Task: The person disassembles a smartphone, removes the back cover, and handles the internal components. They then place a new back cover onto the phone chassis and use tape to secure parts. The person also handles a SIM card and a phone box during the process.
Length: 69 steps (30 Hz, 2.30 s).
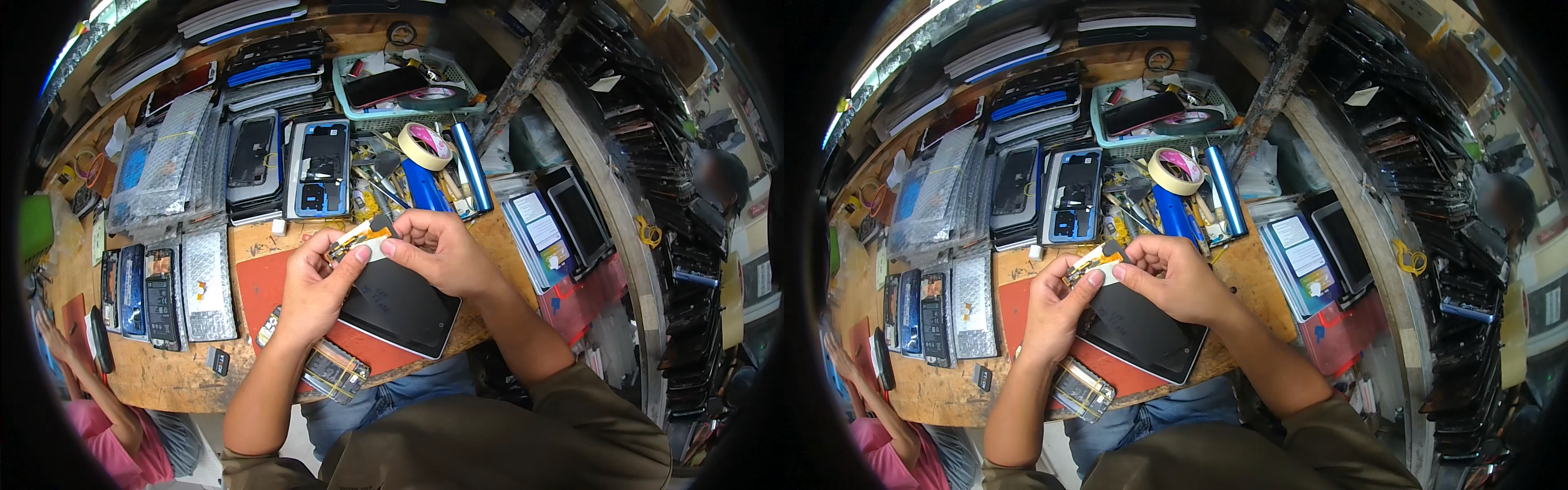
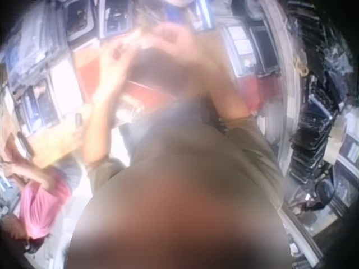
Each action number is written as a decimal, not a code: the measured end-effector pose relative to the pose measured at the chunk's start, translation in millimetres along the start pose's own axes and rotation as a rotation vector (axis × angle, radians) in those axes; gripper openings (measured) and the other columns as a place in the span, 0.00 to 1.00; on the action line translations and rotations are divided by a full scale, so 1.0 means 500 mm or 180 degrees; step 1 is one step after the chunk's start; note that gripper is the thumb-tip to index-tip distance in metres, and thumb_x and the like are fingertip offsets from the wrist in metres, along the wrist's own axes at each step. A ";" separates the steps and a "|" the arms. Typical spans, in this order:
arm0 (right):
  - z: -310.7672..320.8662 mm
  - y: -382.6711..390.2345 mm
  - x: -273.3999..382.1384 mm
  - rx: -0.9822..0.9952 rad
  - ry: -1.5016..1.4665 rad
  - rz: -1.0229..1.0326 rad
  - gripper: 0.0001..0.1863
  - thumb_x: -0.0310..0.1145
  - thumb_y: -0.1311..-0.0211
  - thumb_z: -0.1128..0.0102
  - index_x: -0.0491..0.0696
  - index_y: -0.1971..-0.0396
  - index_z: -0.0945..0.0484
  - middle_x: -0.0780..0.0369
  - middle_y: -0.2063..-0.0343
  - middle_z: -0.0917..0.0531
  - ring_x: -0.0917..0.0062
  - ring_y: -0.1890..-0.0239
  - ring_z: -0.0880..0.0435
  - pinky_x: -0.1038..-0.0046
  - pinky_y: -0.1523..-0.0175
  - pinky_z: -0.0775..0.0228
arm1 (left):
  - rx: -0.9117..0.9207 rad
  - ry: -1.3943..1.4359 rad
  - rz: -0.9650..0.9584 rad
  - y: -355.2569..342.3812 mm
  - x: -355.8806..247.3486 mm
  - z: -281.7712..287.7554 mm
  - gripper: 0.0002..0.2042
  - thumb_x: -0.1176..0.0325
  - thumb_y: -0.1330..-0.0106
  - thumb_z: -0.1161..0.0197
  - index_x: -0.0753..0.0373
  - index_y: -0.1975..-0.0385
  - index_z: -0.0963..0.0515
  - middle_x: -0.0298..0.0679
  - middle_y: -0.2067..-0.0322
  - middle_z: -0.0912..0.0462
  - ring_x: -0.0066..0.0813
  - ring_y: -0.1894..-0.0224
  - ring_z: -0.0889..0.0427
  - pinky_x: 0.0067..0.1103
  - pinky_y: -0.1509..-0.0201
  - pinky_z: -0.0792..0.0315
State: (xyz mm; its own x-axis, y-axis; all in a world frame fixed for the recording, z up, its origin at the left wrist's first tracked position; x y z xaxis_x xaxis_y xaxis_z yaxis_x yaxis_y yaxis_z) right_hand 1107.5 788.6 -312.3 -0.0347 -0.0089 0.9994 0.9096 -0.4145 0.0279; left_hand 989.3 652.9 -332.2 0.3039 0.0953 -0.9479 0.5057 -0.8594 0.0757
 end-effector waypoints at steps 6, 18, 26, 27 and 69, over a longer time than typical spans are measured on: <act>-0.002 -0.008 -0.004 -0.0154 -0.0058 0.0000 0.08 0.30 0.27 0.31 0.41 0.58 0.18 0.70 0.69 0.16 0.92 0.68 0.21 0.85 0.63 0.27 | -0.0104 0.0050 -0.0086 -0.003 -0.002 -0.003 0.10 0.69 0.24 0.31 0.67 0.50 0.19 0.31 0.66 0.14 0.10 0.67 0.19 0.12 0.65 0.26; 0.108 -0.043 0.032 -0.1592 0.1934 0.0913 0.13 0.28 0.34 0.29 0.39 0.53 0.15 0.62 0.64 0.13 0.79 0.59 0.15 0.75 0.51 0.24 | -0.0920 -0.0105 0.0012 -0.042 -0.011 0.100 0.20 0.72 0.25 0.32 0.67 0.39 0.31 0.41 0.61 0.11 0.20 0.65 0.13 0.16 0.68 0.19; 0.150 -0.115 0.018 -0.1413 0.3932 0.0986 0.21 0.36 0.36 0.29 0.42 0.47 0.17 0.52 0.55 0.14 0.54 0.46 0.19 0.54 0.37 0.33 | -0.1124 -0.0454 0.0038 -0.059 0.010 0.132 0.24 0.75 0.27 0.31 0.68 0.37 0.35 0.41 0.66 0.14 0.23 0.68 0.13 0.17 0.66 0.16; 0.151 -0.117 0.019 -0.1400 0.3970 0.0977 0.18 0.37 0.36 0.29 0.42 0.51 0.16 0.52 0.55 0.13 0.54 0.47 0.18 0.54 0.40 0.33 | -0.1101 -0.0312 -0.0056 -0.062 0.011 0.133 0.26 0.76 0.28 0.31 0.69 0.35 0.38 0.42 0.67 0.14 0.24 0.69 0.13 0.17 0.66 0.16; -0.148 -0.023 0.148 -0.0039 0.2617 0.2404 0.20 0.22 0.35 0.40 0.37 0.44 0.25 0.51 0.64 0.14 0.54 0.60 0.15 0.57 0.51 0.32 | -0.1060 -0.1475 -0.2427 0.040 -0.134 0.045 0.06 0.81 0.34 0.30 0.69 0.60 0.19 0.39 0.62 0.19 0.25 0.62 0.16 0.20 0.57 0.21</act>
State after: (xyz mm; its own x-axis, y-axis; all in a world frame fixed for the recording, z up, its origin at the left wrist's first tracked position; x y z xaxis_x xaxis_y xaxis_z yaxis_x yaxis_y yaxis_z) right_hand 1063.8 725.2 -240.4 0.2579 -0.8599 0.4406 0.8089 -0.0573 -0.5852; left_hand 960.8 617.8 -274.1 -0.5171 0.3010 -0.8013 0.6614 -0.4538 -0.5973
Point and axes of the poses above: each hand's wrist, its own y-axis away from the middle knuckle, its own z-axis out of the back of the hand, x = y × z, the point moved 6 cm from there along -y, towards the middle knuckle
